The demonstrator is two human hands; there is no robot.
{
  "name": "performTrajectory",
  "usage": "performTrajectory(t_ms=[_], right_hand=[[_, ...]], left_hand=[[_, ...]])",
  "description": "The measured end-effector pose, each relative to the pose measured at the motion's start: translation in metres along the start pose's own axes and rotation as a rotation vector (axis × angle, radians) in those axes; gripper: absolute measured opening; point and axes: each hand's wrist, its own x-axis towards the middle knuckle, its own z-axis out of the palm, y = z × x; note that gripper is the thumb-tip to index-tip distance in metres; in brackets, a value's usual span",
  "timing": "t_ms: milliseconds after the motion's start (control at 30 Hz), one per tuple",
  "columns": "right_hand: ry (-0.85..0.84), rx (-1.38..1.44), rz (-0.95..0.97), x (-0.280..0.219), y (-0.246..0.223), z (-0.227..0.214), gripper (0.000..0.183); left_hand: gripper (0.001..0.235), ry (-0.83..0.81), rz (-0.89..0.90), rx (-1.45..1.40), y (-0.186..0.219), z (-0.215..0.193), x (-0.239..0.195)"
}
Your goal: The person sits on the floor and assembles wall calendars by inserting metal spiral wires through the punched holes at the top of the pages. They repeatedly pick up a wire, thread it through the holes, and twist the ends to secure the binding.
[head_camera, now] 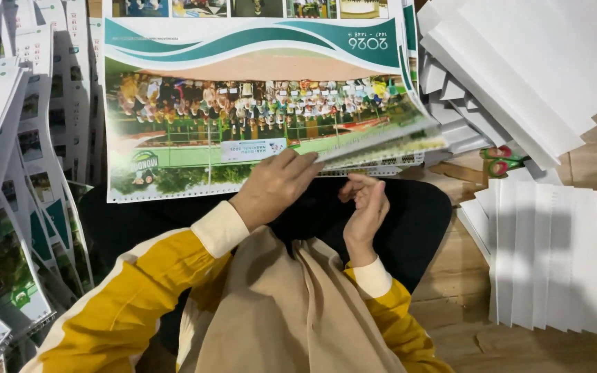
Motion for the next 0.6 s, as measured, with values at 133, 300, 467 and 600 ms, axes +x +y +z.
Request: performTrajectory(t_ms=[133,300,467,600], right_hand=[[0.127,0.049,0.111,0.011,0.012,-0.014,0.036],[0.197,0.075,0.172,0.028,0.018,-0.031,0.022],[0.173,0.124,0.272,0.031,0.015,-0.019,0.017],[0.071,0.029,0.282,0.026,0.025,-0.015,0.012]], left_hand=[[0.008,0.150,-0.102,-0.078,-0.030,-0.017,0.019],[0.004,0.299,-0.245,-0.111,-0.048,-0.042,0.035],[0.007,0.164,-0.060,0.055,-0.027,0.006,0.010],[0.012,0.032,0.080,0.093,-0.013,0.036,-0.014]])
